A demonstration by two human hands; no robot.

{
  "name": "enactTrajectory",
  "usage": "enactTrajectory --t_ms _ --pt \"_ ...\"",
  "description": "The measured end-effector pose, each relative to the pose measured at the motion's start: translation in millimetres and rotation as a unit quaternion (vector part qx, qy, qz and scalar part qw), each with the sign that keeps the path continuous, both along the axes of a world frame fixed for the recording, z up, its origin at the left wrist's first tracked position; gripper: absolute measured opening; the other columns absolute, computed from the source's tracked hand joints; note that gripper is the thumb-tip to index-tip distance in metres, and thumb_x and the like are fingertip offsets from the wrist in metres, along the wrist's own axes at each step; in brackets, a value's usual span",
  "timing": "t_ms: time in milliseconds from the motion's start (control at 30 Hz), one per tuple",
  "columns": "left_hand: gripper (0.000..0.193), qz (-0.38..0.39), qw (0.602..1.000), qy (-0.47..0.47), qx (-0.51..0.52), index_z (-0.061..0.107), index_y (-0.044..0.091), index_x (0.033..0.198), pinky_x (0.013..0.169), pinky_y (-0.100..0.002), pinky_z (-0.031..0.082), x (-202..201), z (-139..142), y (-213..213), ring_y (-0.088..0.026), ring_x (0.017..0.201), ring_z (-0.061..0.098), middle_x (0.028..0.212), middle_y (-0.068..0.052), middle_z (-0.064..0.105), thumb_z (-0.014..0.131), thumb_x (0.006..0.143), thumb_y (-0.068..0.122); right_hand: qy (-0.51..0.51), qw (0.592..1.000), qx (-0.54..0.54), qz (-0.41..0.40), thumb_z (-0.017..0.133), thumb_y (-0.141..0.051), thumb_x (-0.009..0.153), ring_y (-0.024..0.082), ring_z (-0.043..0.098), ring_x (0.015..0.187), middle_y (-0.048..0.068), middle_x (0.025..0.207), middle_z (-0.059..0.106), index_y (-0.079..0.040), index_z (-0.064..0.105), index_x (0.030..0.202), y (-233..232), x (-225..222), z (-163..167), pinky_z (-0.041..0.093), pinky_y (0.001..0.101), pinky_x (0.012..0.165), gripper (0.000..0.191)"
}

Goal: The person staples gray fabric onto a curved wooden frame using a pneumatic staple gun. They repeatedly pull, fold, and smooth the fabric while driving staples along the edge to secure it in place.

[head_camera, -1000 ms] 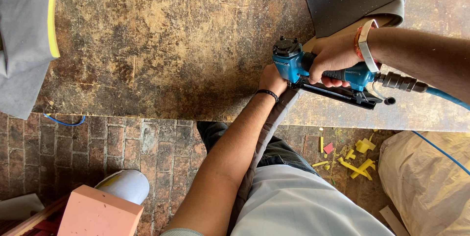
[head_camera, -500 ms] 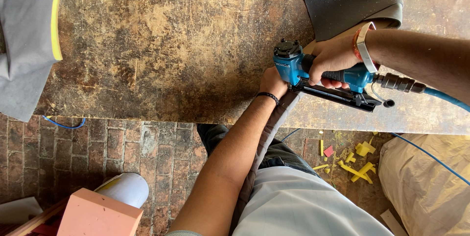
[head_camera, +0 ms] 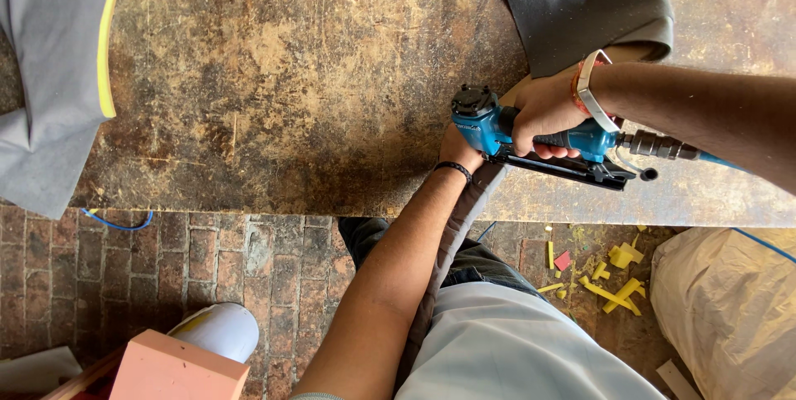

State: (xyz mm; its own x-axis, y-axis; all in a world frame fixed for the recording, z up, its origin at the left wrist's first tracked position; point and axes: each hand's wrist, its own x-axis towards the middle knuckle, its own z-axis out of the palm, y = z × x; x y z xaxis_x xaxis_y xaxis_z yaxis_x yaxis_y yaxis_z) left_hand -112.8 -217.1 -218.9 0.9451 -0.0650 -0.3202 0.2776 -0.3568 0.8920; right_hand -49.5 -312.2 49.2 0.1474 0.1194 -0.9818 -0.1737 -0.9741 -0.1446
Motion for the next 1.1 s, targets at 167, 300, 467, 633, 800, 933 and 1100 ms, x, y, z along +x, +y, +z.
enactTrajectory --t_ms 167,300,467,633,800,933,1100 --pt "0.028 0.02 0.993 -0.102 0.062 0.074 0.006 0.089 0.072 -0.046 0.057 20.9 3.2 16.6 -0.036 0.083 0.073 0.089 -0.02 0.075 0.07 0.09 0.033 -0.078 0.98 0.079 -0.164 0.075 -0.019 0.089 0.021 0.061 0.054 0.012 0.067 0.065 -0.002 0.068 0.091 -44.7 -15.4 7.6 0.056 0.0372 0.053 0.019" --pt "0.03 0.03 0.996 -0.043 0.069 0.076 0.009 0.094 0.076 -0.043 0.058 46.9 17.8 75.7 -0.03 0.084 0.075 0.092 -0.015 0.078 0.065 0.092 0.037 -0.209 0.948 0.086 -0.223 0.079 -0.02 0.087 0.026 0.066 0.052 0.016 0.064 0.071 0.003 0.065 0.088 -119.9 -51.4 -2.1 0.056 0.0406 0.053 0.026" --pt "0.057 0.093 0.976 0.169 -0.105 0.061 0.01 0.13 0.096 -0.038 0.044 50.0 25.2 156.4 -0.023 0.123 0.058 0.133 -0.01 0.062 0.052 0.102 0.059 -0.287 0.929 -0.015 -0.232 0.079 -0.027 0.087 0.026 0.07 0.067 0.018 0.081 0.075 -0.008 0.063 0.126 -175.2 -77.0 -89.9 0.057 0.0403 0.064 0.046" --pt "0.062 0.092 0.99 0.102 -0.015 0.072 0.0 0.115 0.095 -0.04 0.053 32.2 17.2 179.8 -0.03 0.109 0.071 0.116 -0.018 0.077 0.068 0.087 0.055 -0.436 0.871 -0.133 -0.185 0.077 -0.03 0.088 0.036 0.074 0.081 0.02 0.101 0.07 -0.024 0.037 0.167 -169.9 -97.7 -198.2 0.06 0.0479 0.072 0.089" --pt "0.056 0.071 0.995 0.061 -0.023 0.068 0.003 0.117 0.092 -0.037 0.054 19.5 4.4 191.1 -0.027 0.105 0.073 0.114 -0.015 0.077 0.075 0.084 0.047 -0.711 0.693 -0.097 -0.074 0.082 -0.024 0.077 0.037 0.067 0.106 0.019 0.119 0.069 -0.014 0.061 0.145 -146.5 -120.6 -226.8 0.056 0.0471 0.086 0.072" --pt "0.053 0.063 0.996 0.05 -0.034 0.069 0.002 0.12 0.092 -0.036 0.055 17.1 -1.3 198.2 -0.027 0.107 0.073 0.115 -0.013 0.078 0.074 0.086 0.043 -0.62 0.737 0.023 -0.269 0.076 -0.027 0.092 0.029 0.066 0.124 0.013 0.133 0.068 -0.015 0.066 0.138 -77.0 -96.0 -218.6 0.056 0.0434 0.108 0.048" --pt "0.061 -0.005 0.996 0.066 0.052 0.061 0.002 0.132 0.099 -0.039 0.051 11.0 -3.7 208.7 -0.031 0.118 0.066 0.125 -0.018 0.071 0.071 0.09 0.045 -0.222 0.582 0.319 -0.714 0.059 -0.048 0.106 0.033 0.051 0.136 0.025 0.156 0.049 0.004 0.043 0.157 -2.7 5.4 -201.4 0.037 0.0411 0.111 0.075"
